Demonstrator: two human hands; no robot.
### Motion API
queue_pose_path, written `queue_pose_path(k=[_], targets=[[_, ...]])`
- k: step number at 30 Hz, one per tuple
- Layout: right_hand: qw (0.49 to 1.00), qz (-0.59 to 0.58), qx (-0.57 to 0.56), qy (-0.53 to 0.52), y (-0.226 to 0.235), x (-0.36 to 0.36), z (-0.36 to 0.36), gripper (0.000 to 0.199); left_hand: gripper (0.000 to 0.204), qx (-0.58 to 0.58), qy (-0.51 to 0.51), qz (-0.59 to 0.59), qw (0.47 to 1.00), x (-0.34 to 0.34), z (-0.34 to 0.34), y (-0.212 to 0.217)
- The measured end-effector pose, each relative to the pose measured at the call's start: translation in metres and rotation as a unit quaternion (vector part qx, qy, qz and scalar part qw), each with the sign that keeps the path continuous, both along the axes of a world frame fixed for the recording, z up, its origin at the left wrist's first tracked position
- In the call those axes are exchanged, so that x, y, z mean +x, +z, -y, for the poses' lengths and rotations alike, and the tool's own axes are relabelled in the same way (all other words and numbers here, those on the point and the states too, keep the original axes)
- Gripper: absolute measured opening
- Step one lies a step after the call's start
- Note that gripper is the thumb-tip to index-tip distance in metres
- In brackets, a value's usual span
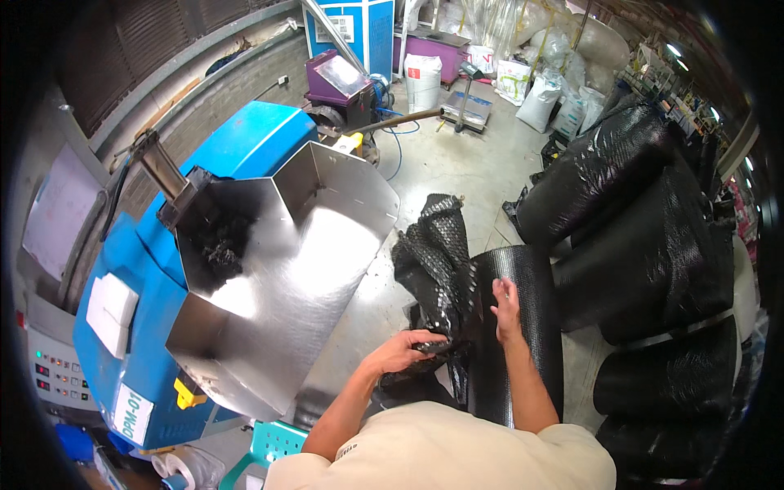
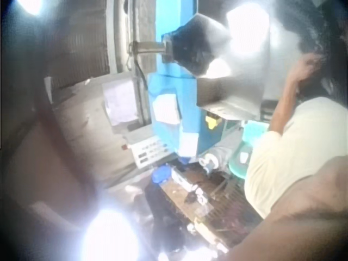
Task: The person places a black mesh roll into a blue industrial machine and uses a white foam block to press it into the feed slot. They then move to a nearby table to perform calculations on a calculator and record the results on a clipboard. Finally, they return to the machine to process another roll of black mesh material.
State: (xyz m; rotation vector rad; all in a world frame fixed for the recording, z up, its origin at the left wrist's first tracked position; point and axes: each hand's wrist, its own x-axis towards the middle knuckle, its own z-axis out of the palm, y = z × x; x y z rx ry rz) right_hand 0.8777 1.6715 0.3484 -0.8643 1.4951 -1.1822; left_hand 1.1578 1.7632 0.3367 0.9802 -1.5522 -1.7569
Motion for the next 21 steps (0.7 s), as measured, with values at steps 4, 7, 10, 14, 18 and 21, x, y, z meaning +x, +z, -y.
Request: queue_pose_path(k=[4, 7, 10, 14, 18, 21], targets=[[0.959, -0.039, 0.078, 0.271, -0.036, 0.016, -0.004, 0.074, 0.052, -0.096, -0.124, 0.036, 0.987, -0.002, -0.043, -0.011], [0.935, -0.173, 0.043, 0.305, -0.054, 0.056, -0.023, 0.039, 0.054, 0.046, -0.094, 0.013, 0.994, 0.028, -0.075, -0.019], [0.927, -0.130, 0.005, 0.351, -0.012, 0.099, -0.047, 0.036, 0.069, 0.262, 0.203, -0.325, 0.886, 0.062, -0.108, -0.110], [0.872, -0.085, -0.068, 0.477, 0.011, 0.124, -0.078, 0.036, 0.060, 0.255, 0.365, -0.315, 0.838, 0.067, -0.088, -0.049], [0.860, -0.015, -0.071, 0.504, 0.051, 0.135, -0.089, 0.027, 0.037, 0.139, 0.455, -0.204, 0.856, 0.075, -0.064, 0.014], [0.845, -0.081, -0.090, 0.522, 0.060, 0.110, -0.057, 0.026, 0.026, -0.025, 0.508, -0.123, 0.852, 0.110, -0.065, 0.066]])
